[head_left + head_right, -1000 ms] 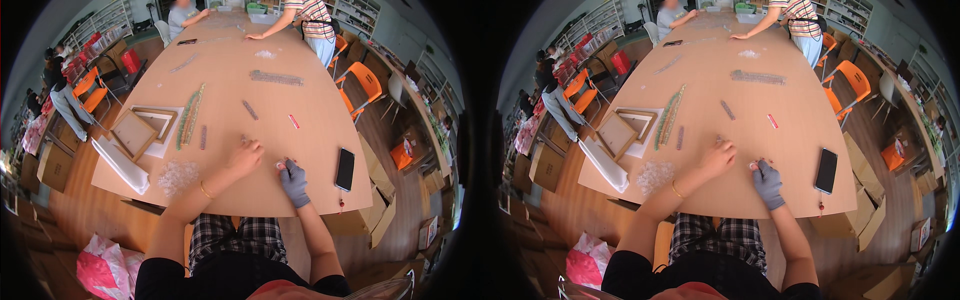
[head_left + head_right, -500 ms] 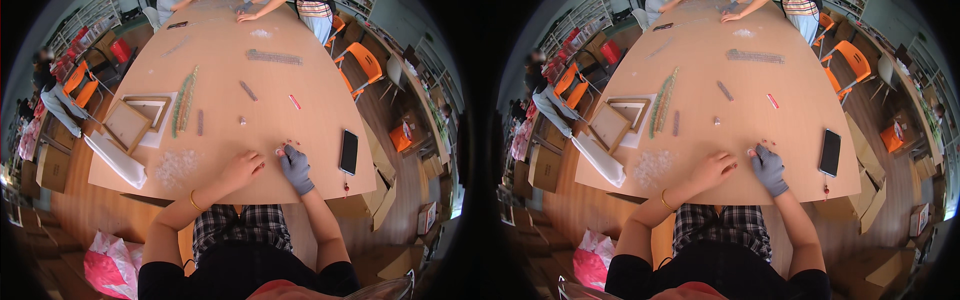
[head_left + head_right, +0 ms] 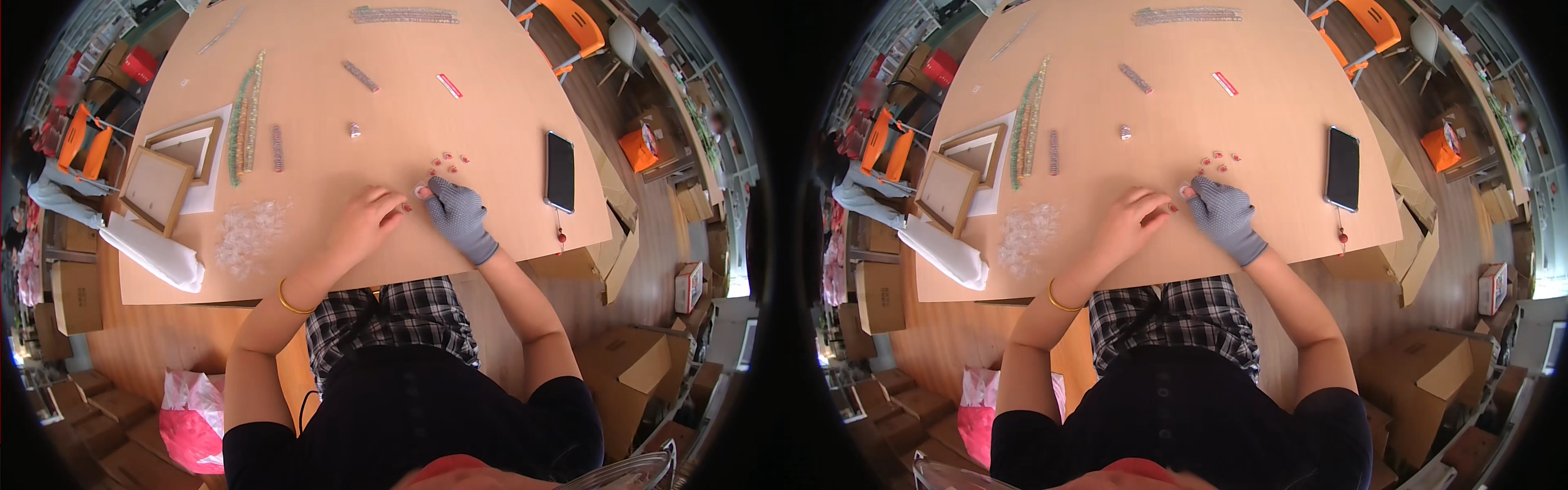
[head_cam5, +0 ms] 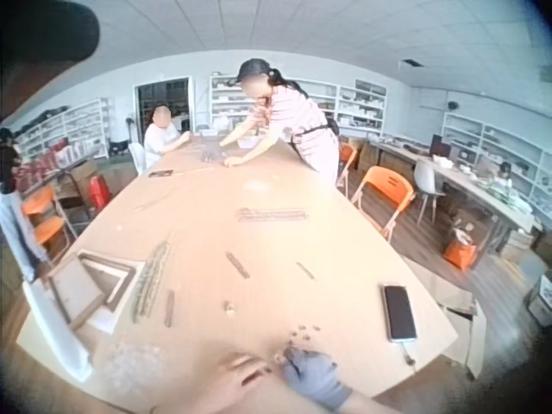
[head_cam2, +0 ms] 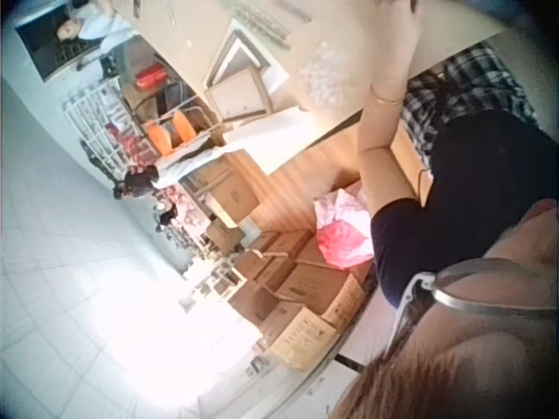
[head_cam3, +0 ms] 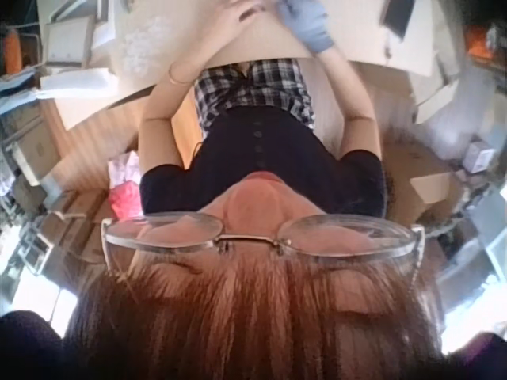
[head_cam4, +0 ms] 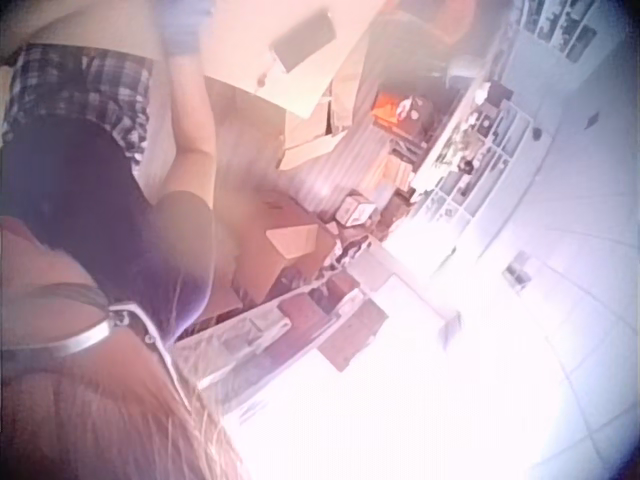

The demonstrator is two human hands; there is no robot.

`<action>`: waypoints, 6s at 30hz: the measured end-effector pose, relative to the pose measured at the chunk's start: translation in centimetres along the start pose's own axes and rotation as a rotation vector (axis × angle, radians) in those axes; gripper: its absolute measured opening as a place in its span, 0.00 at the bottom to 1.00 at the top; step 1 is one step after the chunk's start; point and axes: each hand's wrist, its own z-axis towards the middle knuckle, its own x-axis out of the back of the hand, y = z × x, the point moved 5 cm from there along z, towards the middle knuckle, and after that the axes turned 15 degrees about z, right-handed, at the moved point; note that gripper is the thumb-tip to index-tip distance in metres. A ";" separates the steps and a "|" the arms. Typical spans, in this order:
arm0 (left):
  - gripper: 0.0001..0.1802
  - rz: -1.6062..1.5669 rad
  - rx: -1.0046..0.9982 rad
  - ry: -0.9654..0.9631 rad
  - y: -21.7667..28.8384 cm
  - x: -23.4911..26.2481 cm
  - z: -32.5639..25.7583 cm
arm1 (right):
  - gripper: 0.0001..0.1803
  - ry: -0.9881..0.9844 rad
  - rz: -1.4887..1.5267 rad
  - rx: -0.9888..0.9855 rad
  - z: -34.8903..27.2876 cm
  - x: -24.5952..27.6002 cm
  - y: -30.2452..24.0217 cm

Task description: Assembling small plastic components at a workstation.

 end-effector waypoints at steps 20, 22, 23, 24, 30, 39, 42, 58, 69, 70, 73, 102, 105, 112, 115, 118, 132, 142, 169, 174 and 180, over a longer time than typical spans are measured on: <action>0.05 0.093 -0.143 0.057 1.4 -0.5 0.1 | 0.10 -0.105 -0.071 0.001 -0.5 -0.2 -0.4; 0.06 0.104 -0.157 0.059 1.5 -0.6 0.1 | 0.10 -0.104 -0.100 0.009 -0.5 -0.2 -0.6; 0.06 0.117 -0.172 0.064 1.6 -0.6 0.1 | 0.10 -0.105 -0.100 0.006 -0.5 -0.2 -0.6; 0.06 0.116 -0.171 0.062 1.6 -0.6 0.1 | 0.10 -0.105 -0.088 0.016 -0.5 -0.1 -0.5; 0.07 0.144 -0.189 0.072 1.8 -0.9 0.1 | 0.08 -0.123 -0.095 0.005 -0.6 -0.2 -0.4; 0.09 0.129 -0.195 0.063 1.9 -1.0 0.3 | 0.06 -0.126 -0.064 -0.003 -0.5 -0.1 -0.4; 0.09 0.144 -0.207 0.036 1.9 -0.8 0.2 | 0.06 -0.140 -0.078 -0.011 -0.7 -0.2 -0.4; 0.06 0.069 -0.145 0.000 1.5 -1.2 0.0 | 0.06 -0.097 -0.043 -0.008 -0.3 -0.1 -0.2; 0.06 0.079 -0.128 -0.019 1.6 -1.1 0.0 | 0.06 -0.160 -0.115 -0.011 -0.5 -0.4 -0.3; 0.06 0.096 -0.131 -0.029 1.7 -1.0 0.0 | 0.06 -0.176 -0.130 -0.011 -0.5 -0.4 -0.3; 0.06 0.107 -0.136 -0.037 1.7 -0.9 0.2 | 0.07 -0.198 -0.124 0.010 -0.3 -0.3 -1.1; 0.07 0.117 -0.158 -0.025 1.8 -1.2 0.0 | 0.11 -0.121 -0.046 -0.089 -0.3 -0.4 -0.7; 0.07 0.122 -0.155 -0.017 1.9 -1.0 0.1 | 0.10 -0.166 -0.109 -0.070 -0.3 -0.3 -0.8; 0.07 0.106 -0.138 0.034 1.7 -1.3 0.1 | 0.10 0.061 0.176 -0.190 -0.1 1.0 -0.6; 0.08 0.099 -0.085 0.023 1.4 -1.5 0.2 | 0.09 0.028 0.229 0.030 -0.2 1.1 -2.1; 0.08 0.114 -0.045 0.013 0.9 -1.6 0.4 | 0.09 -0.043 0.180 -0.022 -0.8 0.5 -1.2; 0.27 0.320 0.339 0.375 -7.2 1.9 5.8 | 0.10 0.187 0.128 0.073 -1.2 2.2 -0.7; 0.17 0.430 0.403 0.111 -9.0 -0.4 7.8 | 0.11 0.164 0.118 -0.010 -0.8 2.5 0.4; 0.10 0.183 0.013 0.157 -6.1 -2.9 11.4 | 0.15 0.241 0.192 0.028 -0.2 3.2 -0.9; 0.10 0.287 -0.017 0.089 -6.9 -3.9 14.1 | 0.15 0.253 0.187 0.025 0.0 3.4 -0.5; 0.08 0.455 -0.119 0.177 -8.6 -4.3 15.6 | 0.15 0.291 0.230 0.011 -0.6 2.6 0.5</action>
